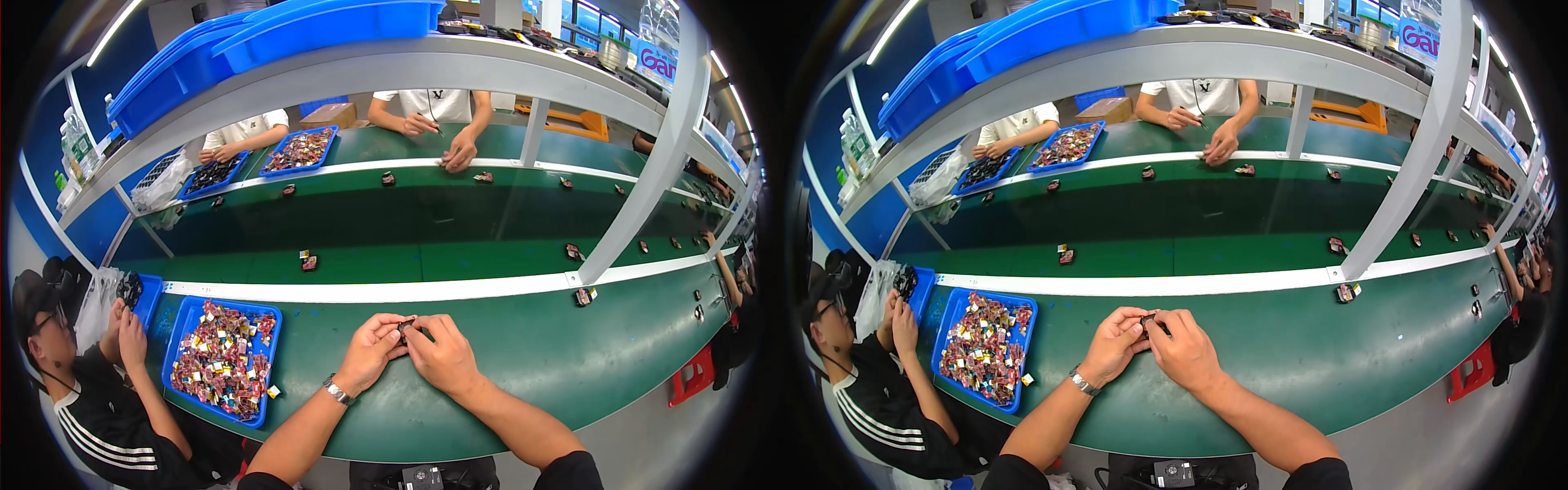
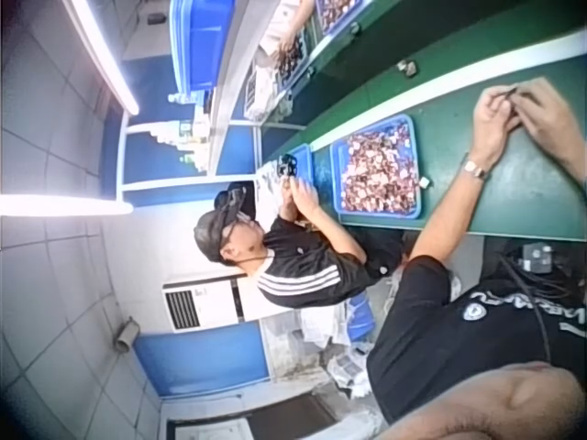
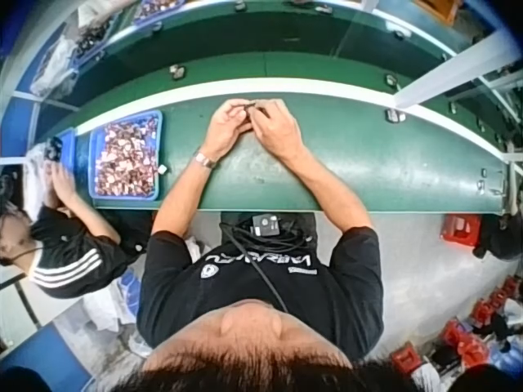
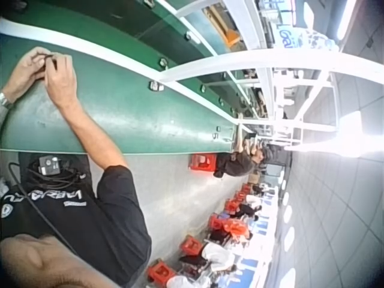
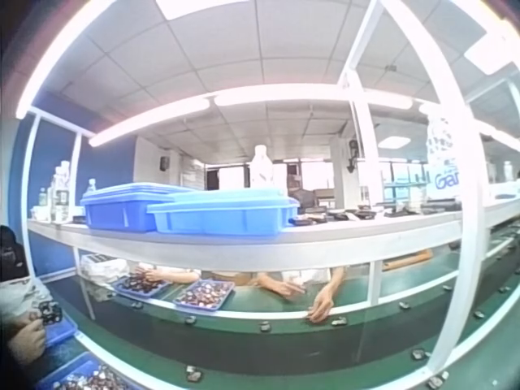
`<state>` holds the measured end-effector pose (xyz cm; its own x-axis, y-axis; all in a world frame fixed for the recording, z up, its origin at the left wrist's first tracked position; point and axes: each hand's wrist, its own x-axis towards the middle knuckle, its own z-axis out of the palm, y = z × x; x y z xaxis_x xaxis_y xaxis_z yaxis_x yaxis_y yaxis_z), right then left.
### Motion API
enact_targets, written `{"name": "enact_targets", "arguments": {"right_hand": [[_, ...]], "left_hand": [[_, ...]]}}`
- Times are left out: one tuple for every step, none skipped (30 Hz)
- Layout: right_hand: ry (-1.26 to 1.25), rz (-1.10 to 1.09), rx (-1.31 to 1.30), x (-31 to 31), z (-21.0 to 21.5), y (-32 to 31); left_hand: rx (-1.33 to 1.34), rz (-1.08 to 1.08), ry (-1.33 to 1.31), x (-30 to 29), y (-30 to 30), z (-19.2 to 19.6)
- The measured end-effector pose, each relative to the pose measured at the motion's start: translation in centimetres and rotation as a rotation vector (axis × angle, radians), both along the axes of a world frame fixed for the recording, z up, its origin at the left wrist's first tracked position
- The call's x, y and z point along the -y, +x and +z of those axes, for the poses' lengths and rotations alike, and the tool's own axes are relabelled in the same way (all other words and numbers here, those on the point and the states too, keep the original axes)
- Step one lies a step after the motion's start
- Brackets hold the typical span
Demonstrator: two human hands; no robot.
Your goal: The recorder is assembling small electrical components on a production line, picking up pieces and fitting them together.
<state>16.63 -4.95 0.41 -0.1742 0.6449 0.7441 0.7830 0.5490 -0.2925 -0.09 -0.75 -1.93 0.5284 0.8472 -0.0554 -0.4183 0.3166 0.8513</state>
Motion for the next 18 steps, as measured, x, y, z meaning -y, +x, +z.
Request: {"name": "enact_targets", "arguments": {"right_hand": [[-0.001,-0.001,0.001,0.02,-0.01,0.01],[-0.001,-0.001,0.002,0.02,-0.02,0.00],[0.003,-0.007,-0.002,0.01,-0.03,-0.02],[0.008,-0.013,-0.007,0.01,-0.03,-0.03],[0.008,-0.011,-0.007,0.04,-0.01,-0.08],[0.007,-0.021,0.006,0.11,0.04,-0.14],[0.007,-0.030,0.018,0.14,0.07,-0.19],[0.008,-0.029,0.018,0.08,0.06,-0.27],[0.023,-0.035,0.041,0.00,0.00,-0.35],[0.040,-0.042,0.064,-0.06,-0.03,-0.37],[0.041,-0.042,0.064,-0.13,-0.07,-0.33],[0.053,-0.030,0.069,-0.21,-0.13,-0.27],[0.064,-0.019,0.076,-0.24,-0.15,-0.19],[0.065,-0.021,0.076,-0.25,-0.12,-0.13],[0.061,-0.024,0.067,-0.25,-0.08,-0.09],[0.057,-0.025,0.055,-0.30,-0.09,-0.10],[0.057,-0.026,0.054,-0.32,-0.10,-0.06],[0.019,-0.015,0.011,-0.34,-0.11,0.01]], "left_hand": [[-0.002,-0.002,-0.001,0.01,0.03,-0.07],[-0.004,-0.004,-0.002,0.01,0.05,-0.13],[-0.002,-0.004,-0.002,0.00,0.07,-0.13],[-0.006,-0.006,-0.007,-0.02,0.10,-0.11],[-0.010,-0.006,-0.012,-0.01,0.09,-0.09],[-0.010,-0.005,-0.012,-0.02,0.09,-0.15],[-0.009,-0.001,-0.011,-0.05,0.10,-0.26],[-0.008,0.003,-0.010,-0.06,0.09,-0.32],[-0.008,0.004,-0.010,-0.06,0.05,-0.35],[-0.014,-0.003,-0.007,-0.08,0.02,-0.33],[-0.020,-0.011,-0.004,-0.08,0.01,-0.30],[-0.027,-0.009,-0.003,-0.03,0.04,-0.23],[-0.029,-0.001,-0.006,-0.01,0.14,-0.17],[-0.022,-0.002,-0.008,0.03,0.19,-0.14],[-0.014,-0.002,-0.009,0.07,0.25,-0.10],[-0.015,-0.003,-0.009,0.07,0.27,-0.08],[-0.021,0.009,-0.002,0.07,0.34,-0.06],[-0.027,0.020,0.005,0.06,0.42,-0.07]]}}
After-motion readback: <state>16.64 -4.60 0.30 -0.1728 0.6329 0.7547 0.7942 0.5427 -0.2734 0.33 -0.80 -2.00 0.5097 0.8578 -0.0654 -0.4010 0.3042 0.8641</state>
